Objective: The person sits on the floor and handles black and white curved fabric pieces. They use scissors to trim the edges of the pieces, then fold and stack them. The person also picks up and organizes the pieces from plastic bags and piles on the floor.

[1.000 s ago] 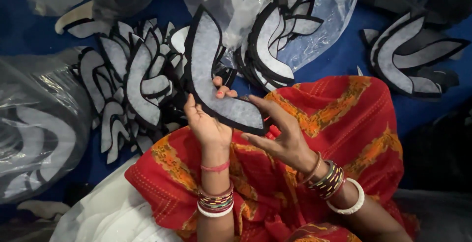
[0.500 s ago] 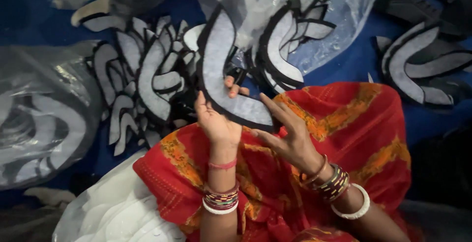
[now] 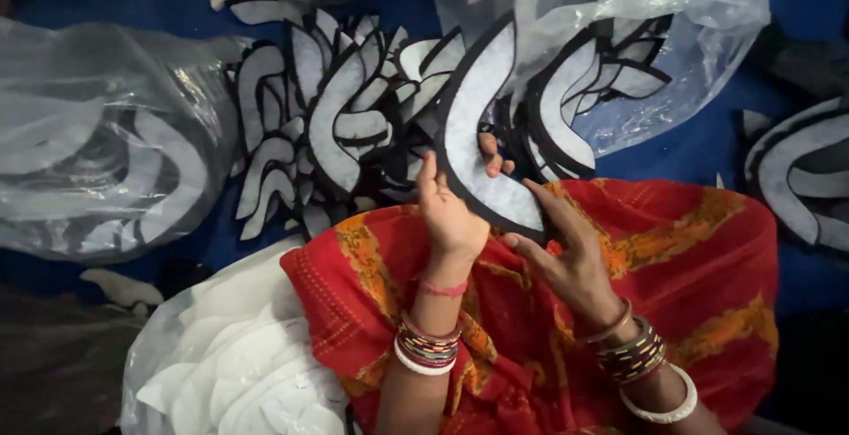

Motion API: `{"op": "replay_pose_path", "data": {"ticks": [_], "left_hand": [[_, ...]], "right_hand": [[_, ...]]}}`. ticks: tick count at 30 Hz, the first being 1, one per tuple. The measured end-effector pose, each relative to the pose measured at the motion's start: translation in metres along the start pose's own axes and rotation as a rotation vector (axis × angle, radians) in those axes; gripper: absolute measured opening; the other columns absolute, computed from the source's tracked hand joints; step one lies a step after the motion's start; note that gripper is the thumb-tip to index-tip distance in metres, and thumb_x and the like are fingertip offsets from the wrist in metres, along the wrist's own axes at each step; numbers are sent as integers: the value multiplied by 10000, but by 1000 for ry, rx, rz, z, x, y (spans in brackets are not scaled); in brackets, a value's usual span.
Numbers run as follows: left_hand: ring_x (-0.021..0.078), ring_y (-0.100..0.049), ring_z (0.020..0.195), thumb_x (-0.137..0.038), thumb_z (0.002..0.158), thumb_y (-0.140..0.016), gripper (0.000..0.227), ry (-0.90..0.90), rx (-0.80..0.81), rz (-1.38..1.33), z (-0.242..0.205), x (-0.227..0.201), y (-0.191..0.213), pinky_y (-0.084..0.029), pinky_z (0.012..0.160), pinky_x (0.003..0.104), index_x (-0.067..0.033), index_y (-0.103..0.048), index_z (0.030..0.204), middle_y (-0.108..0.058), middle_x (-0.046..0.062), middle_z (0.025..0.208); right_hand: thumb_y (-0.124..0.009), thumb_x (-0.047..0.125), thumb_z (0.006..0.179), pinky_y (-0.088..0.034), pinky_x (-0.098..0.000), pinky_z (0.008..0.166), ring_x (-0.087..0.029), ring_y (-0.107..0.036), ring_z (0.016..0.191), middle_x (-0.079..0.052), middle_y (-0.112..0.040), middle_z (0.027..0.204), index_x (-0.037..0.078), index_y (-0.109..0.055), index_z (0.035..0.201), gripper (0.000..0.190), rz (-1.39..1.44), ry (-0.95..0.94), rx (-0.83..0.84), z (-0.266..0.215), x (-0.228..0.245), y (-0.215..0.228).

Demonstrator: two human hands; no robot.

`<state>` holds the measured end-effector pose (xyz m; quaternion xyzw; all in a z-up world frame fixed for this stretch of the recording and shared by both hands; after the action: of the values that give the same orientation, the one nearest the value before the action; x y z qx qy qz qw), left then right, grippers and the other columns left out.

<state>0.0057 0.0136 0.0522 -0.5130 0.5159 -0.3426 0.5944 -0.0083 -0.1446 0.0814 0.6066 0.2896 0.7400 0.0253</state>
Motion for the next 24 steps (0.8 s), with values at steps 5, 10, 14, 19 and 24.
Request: {"op": "replay_pose_path", "data": {"ticks": [5,10,14,19,24], "left_hand": [[206,-534,876,-459,1108,-370,518,-10,23,49,1,-2,3,-456,972,428,-4,-560,1267,-604,120,1119],[189,-509,837,-449,1080,-381,502,11,-21,23,3,-4,1,-452,924,410,-3,-551,1234,-591,117,1090],[171,-458,790,-436,1049,-391,475,15,-41,-11,5,-10,-2,-416,823,364,-12,-536,1208,-563,108,1042],[155,-419,771,-414,1052,-399,443,42,-12,-64,5,-13,0,-383,763,320,-9,-527,1180,-525,90,996],[134,-409,774,-364,1058,-414,371,77,-9,-162,5,-19,-3,-389,763,287,-20,-528,1136,-502,67,994]], "right_hand": [[-841,179,811,-510,-291,756,-177,-601,842,-96,-625,995,25,-563,1432,697,4,-12,-2,1,2,-2],[-837,163,822,-520,-282,790,-149,-621,888,-74,-649,1051,20,-538,1454,713,37,26,-22,-3,2,-3],[-812,134,844,-504,-301,821,-153,-584,951,-46,-627,1128,14,-477,1501,746,207,-34,47,-5,11,0],[-707,54,929,-458,-282,1023,-126,-529,1223,-9,-542,1388,-17,-366,1550,712,553,-10,121,-9,16,1],[-772,35,907,-472,-201,709,-40,-509,801,22,-551,983,20,-437,1589,760,596,-165,121,-16,5,-1]]}}
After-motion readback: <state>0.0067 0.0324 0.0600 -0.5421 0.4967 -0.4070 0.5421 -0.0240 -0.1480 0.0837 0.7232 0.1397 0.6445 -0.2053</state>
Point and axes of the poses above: each hand's wrist, its own z-axis towards the middle knuckle, its own y-axis out of the back of the hand, x = y × z, the point moved 1 cm from there along z, towards the middle knuckle
